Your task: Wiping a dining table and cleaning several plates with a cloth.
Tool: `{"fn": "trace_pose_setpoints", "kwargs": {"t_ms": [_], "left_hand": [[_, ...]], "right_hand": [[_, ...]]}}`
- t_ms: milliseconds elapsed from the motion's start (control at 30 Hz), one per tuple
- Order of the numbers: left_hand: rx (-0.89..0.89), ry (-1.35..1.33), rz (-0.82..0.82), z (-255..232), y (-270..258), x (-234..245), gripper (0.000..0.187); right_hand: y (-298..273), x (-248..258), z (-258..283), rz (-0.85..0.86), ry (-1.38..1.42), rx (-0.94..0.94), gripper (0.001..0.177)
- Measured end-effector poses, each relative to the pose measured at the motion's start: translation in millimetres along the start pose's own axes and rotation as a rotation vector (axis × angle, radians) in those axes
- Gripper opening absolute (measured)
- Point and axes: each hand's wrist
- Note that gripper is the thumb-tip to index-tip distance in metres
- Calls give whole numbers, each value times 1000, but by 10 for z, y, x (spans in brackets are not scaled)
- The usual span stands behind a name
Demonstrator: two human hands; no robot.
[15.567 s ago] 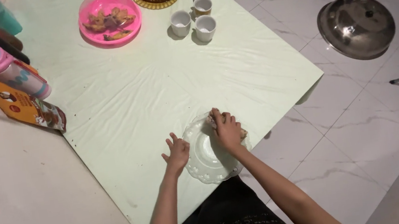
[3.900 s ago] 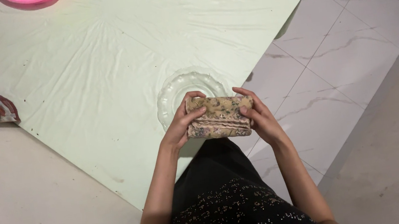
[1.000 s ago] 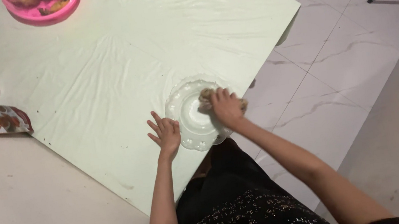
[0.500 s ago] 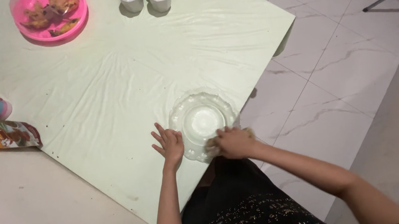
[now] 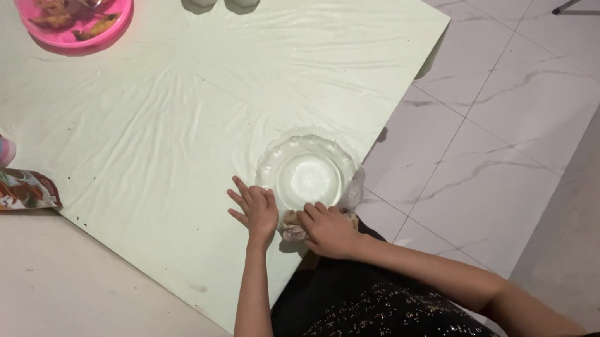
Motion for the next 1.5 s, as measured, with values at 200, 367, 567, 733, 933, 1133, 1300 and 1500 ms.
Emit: {"fn": "trace_pose_setpoints", "kwargs": {"t_ms": [200,367,567,733,933,1133,1300,1500], "left_hand": [[-46,-30,-37,7,-57,7,27],[-77,-38,-82,99,-74,-76,26],[-90,-43,-125,78,-100,-128,26],[-66,-121,-220,-108,-272,-184,21],[-13,-208,-462,-333,-281,-325,20],[144,-204,-633,-605,35,-492,20],[232,-175,-850,-634,358,-773,13],[432,-633,-889,-659,619,-1130,25]], "right_hand": [[-256,79,-371,162,91,-92,49],[-526,191,-1128,100,-3,-377,45],[-678,577,-1657,-300,532,-711,62],[-525,489,-1766,-350,1602,-824,64],[-157,858,-1451,-158,2241,-349,68],[109,1178,-1585,17,2291,-281,68],[290,1605,-1628,149,2363,-270,65],[465,1189,-2351,295,2450,-284,49]]}}
Point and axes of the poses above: each hand's wrist, its own y-axis towards the middle knuckle, its own x-axis out of the back of the hand, z = x × y, and after that the axes turned 3 degrees about z, right-handed
